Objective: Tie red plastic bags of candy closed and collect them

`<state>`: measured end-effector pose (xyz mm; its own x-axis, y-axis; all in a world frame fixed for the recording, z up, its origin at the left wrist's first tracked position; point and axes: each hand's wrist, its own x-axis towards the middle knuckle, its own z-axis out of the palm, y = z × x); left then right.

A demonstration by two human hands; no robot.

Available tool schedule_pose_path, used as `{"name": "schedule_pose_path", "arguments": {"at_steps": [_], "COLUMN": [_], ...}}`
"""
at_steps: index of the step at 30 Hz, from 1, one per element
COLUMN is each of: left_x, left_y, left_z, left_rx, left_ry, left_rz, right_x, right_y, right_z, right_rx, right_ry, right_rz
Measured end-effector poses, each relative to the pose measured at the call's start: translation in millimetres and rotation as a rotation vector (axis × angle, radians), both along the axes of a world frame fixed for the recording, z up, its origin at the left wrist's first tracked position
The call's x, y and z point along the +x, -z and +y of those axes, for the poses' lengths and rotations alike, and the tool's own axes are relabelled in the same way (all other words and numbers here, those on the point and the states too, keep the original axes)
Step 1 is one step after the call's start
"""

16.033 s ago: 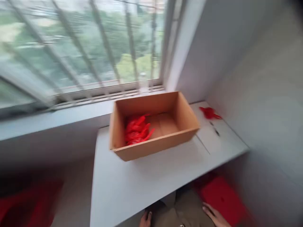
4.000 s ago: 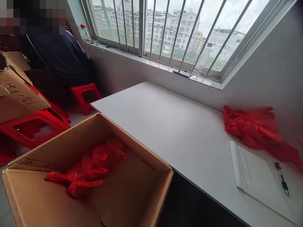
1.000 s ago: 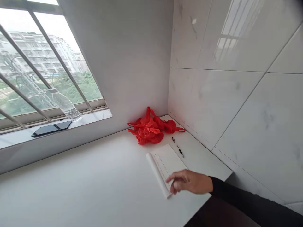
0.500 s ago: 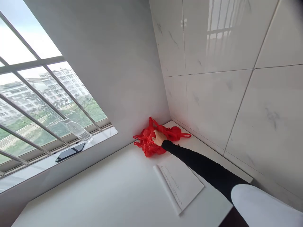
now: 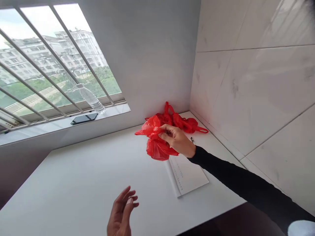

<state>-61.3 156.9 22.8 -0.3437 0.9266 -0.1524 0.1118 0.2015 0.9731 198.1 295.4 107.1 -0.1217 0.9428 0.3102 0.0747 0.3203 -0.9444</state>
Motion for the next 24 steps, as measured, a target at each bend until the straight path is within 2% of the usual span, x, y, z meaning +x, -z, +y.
{"name": "schedule_pose_path", "arguments": {"at_steps": [4, 7, 11, 14, 17, 19, 22, 24], "left_x": [25.4, 28.0, 13.6, 0.4, -3.5, 1.8, 15.9, 22.3], "left_y": [15.2, 24.8, 38.1, 43.5, 43.5, 42.7, 45.6, 51.0], "left_z": [-4.5, -12.5, -29.7, -42.7, -50.6, -50.9, -43.7, -37.1], "left_rx": [-0.094, -0.121, -0.148, -0.160, -0.110, -0.055, 0.022, 0.062], "left_ry": [0.125, 0.158, 0.129, 0.097, -0.015, -0.062, -0.023, 0.013], "left_rz": [-0.053, -0.089, -0.065, 0.030, 0.215, 0.355, 0.524, 0.608], "right_x": [-25.0, -42.5, -45.0, -36.0, -31.8, -36.3, -53.1, -66.2], "right_y": [34.5, 66.9, 100.2, 113.6, 114.2, 109.8, 105.6, 108.1], "right_z": [-45.6, -64.6, -72.9, -77.0, -83.7, -87.4, -88.4, -85.7], "right_rx": [-0.278, -0.411, -0.464, -0.466, -0.404, -0.248, 0.102, 0.236], "right_ry": [-0.217, -0.303, -0.258, -0.183, -0.073, -0.049, -0.151, -0.243], "right_rz": [0.226, 0.219, 0.085, -0.064, -0.185, -0.272, -0.462, -0.600]}}
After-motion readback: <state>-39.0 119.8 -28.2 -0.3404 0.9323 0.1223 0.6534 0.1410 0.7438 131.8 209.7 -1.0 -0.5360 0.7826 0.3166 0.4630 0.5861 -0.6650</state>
